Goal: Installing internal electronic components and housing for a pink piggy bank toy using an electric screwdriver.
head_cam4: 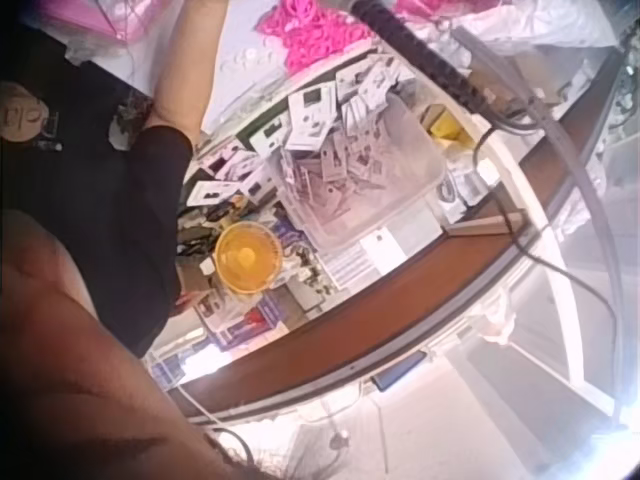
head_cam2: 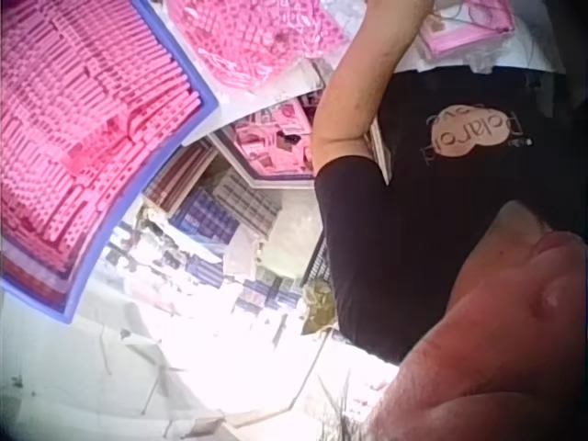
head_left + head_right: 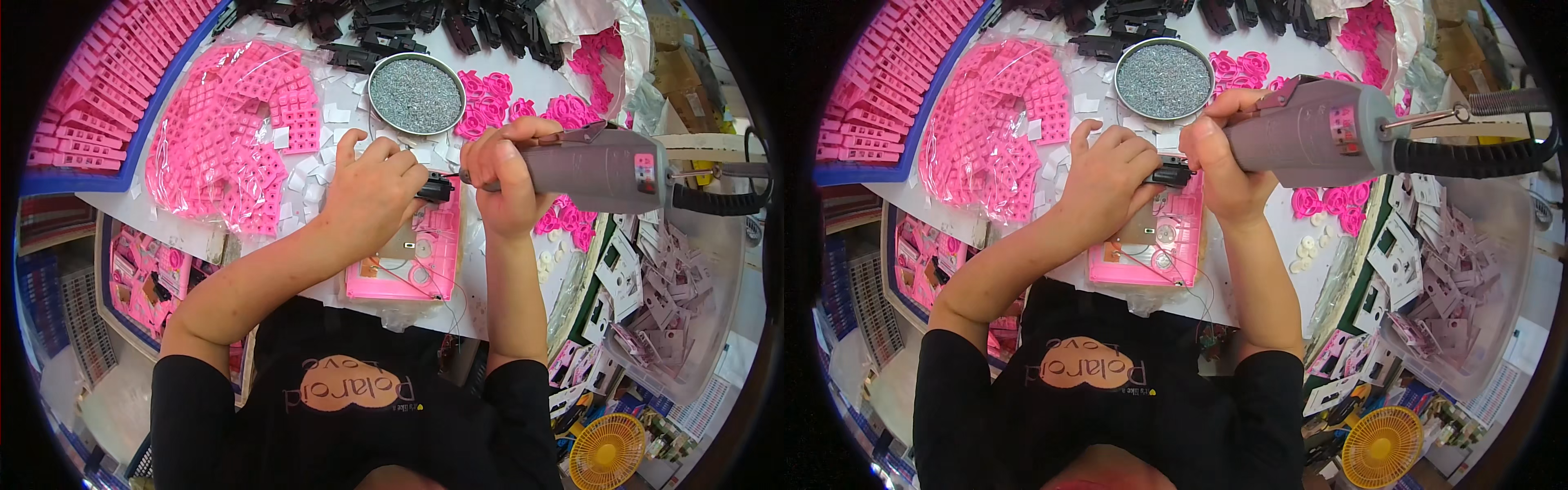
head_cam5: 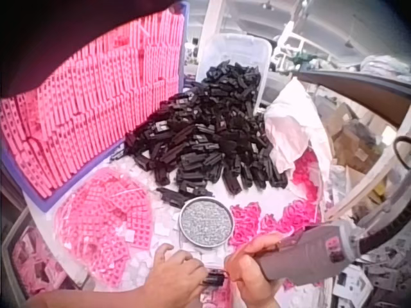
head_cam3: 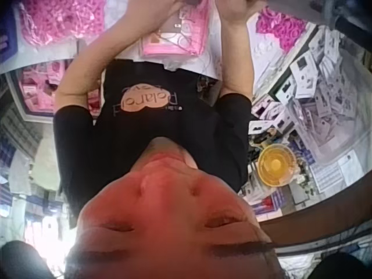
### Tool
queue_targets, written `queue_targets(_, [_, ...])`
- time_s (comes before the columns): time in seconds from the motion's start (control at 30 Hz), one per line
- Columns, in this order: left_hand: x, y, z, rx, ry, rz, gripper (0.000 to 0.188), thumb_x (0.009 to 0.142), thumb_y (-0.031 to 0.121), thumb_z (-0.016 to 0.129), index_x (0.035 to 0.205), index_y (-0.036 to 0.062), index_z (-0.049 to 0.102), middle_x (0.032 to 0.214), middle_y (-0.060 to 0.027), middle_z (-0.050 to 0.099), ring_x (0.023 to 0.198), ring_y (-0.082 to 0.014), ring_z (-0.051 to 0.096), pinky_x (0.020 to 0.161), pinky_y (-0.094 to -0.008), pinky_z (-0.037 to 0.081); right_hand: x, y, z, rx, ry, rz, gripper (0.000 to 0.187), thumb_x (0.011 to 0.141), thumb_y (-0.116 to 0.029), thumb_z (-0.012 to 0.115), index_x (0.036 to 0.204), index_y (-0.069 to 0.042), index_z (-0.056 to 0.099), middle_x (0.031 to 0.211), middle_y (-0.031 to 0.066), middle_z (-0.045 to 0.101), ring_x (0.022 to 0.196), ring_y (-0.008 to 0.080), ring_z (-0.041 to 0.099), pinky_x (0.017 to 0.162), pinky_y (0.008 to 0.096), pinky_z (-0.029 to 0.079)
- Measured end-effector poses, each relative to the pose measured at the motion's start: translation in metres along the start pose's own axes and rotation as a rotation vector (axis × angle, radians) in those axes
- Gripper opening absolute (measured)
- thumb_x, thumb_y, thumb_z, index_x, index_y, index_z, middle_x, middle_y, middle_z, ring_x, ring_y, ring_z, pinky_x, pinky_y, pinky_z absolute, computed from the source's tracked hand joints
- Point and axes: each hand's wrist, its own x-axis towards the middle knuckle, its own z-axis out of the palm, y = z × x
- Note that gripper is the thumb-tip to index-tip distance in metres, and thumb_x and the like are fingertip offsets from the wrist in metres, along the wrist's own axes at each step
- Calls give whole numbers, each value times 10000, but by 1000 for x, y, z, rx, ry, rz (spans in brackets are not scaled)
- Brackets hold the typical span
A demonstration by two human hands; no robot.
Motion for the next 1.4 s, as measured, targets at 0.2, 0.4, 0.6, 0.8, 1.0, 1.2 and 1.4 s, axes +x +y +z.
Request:
queue_targets(0.2, [1, 0, -1, -47, -50, 0, 336, 729, 244, 786, 1011, 139, 636, 992, -5, 612, 1073, -196, 558, 1028, -563, 294, -7, 21, -12, -265, -141, -73, 176, 856, 44, 555, 954, -52, 444, 652, 72, 509, 504, 128, 453, 482, 316, 430])
queue_targets(0.4, [14, -11, 3, -375, -206, -5, 390, 752, 153, 755, 1111, 80, 620, 1071, -120, 635, 1007, -352, 600, 916, -487, 456, 7, 9, -15, -75, -324, 92, 201, 848, 0, 623, 1026, -14, 529, 815, 94, 609, 656, 147, 577, 575, 284, 476])
queue_targets(0.6, [-22, -14, -86, -332, 32, 54, 312, 770, 90, 699, 1040, 28, 556, 1072, -173, 639, 1011, -387, 621, 862, -457, 505, 61, -15, -73, -195, -21, 264, 391, 880, -86, 646, 1265, -23, 617, 1055, 136, 690, 865, 177, 651, 743, 333, 531])
queue_targets(0.8, [-139, -68, -214, -34, -428, -200, 433, 668, -3, 714, 1075, 31, 567, 1180, -180, 617, 1104, -393, 587, 1005, -458, 438, 46, 23, -154, -1292, -468, -60, 279, 830, -121, 671, 1102, -105, 731, 1061, 101, 704, 959, 288, 644, 874, 387, 511])
queue_targets(1.0, [-178, -48, -212, 173, -407, -384, 572, 684, 77, 789, 1220, 39, 590, 1212, -158, 616, 1141, -374, 565, 1001, -462, 428, 40, 24, -161, -1517, -448, -31, 95, 831, -131, 674, 908, -84, 704, 895, 104, 696, 889, 316, 622, 775, 429, 501])
queue_targets(1.2, [-111, -11, -101, -338, -307, 66, 425, 734, 174, 801, 1096, 47, 617, 1106, -142, 632, 1004, -333, 606, 892, -438, 471, -11, -48, -84, -1248, -421, 210, 92, 810, -132, 690, 885, -80, 700, 784, 91, 664, 752, 274, 640, 660, 393, 507])
queue_targets(1.4, [-65, 18, -16, -330, -160, 305, 545, 781, 335, 755, 1201, 19, 610, 1213, -118, 583, 1098, -277, 543, 973, -425, 416, -84, -22, -19, -1340, -485, 221, 129, 770, -148, 724, 794, -58, 634, 727, 107, 642, 703, 310, 630, 625, 429, 499])
